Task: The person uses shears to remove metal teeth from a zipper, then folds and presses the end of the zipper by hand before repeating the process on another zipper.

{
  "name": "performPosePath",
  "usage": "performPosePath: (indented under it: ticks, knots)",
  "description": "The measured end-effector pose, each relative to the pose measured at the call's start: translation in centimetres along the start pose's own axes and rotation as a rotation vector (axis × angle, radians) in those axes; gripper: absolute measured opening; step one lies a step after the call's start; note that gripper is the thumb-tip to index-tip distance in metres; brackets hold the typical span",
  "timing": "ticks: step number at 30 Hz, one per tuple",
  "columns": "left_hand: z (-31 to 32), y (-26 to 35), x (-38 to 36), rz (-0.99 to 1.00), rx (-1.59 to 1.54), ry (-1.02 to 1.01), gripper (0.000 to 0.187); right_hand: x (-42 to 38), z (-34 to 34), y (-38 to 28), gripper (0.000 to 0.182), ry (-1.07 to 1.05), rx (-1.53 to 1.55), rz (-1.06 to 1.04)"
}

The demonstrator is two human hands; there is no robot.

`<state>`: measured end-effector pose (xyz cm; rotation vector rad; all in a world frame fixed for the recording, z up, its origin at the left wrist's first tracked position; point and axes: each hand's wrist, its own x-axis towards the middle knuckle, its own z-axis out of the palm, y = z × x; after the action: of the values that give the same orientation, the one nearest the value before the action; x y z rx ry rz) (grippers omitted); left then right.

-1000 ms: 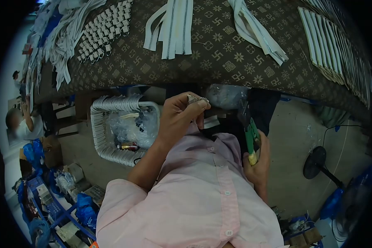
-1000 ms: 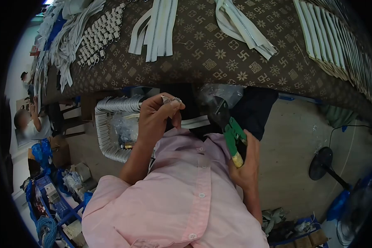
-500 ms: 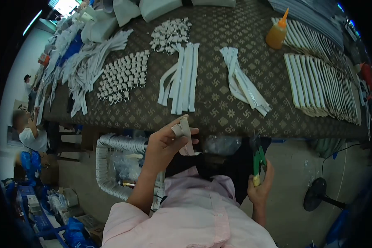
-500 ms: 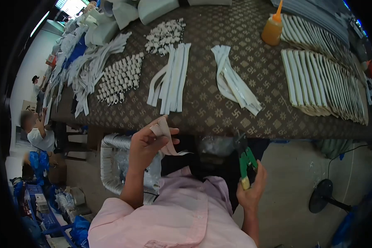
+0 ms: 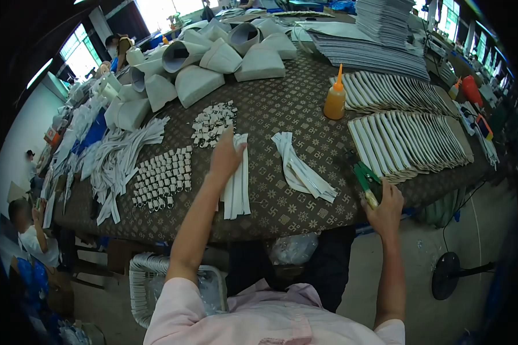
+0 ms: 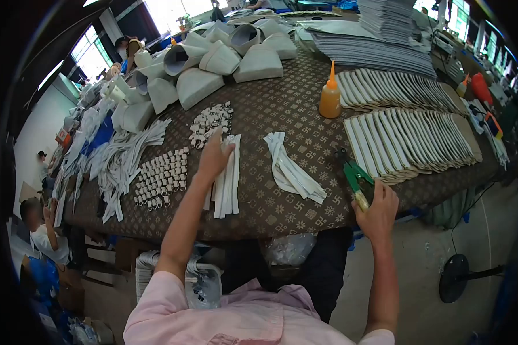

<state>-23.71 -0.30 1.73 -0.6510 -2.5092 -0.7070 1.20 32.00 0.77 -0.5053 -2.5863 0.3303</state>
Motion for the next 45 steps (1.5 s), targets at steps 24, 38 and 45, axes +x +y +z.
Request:
performPosePath:
  ticks: [24,38,45]
  knots:
    - [2.7,9.6,-1.2,-0.349,-1.043,-0.13,0.016,9.3,6.3,-15.5,0.021,-0.075,1.24,0.125]
    - [-1.6,11.2,-1.6,-0.238,-1.607,-0.434,0.032,8.6,2.0,-15.3,0.017,-0.121,1.718,0.243]
    - [-1.3,11.2,-0.6,-0.167,-1.455,-0.448,0.029,11.1,0.2,-14.1,0.026,-0.435,1.643,0.173]
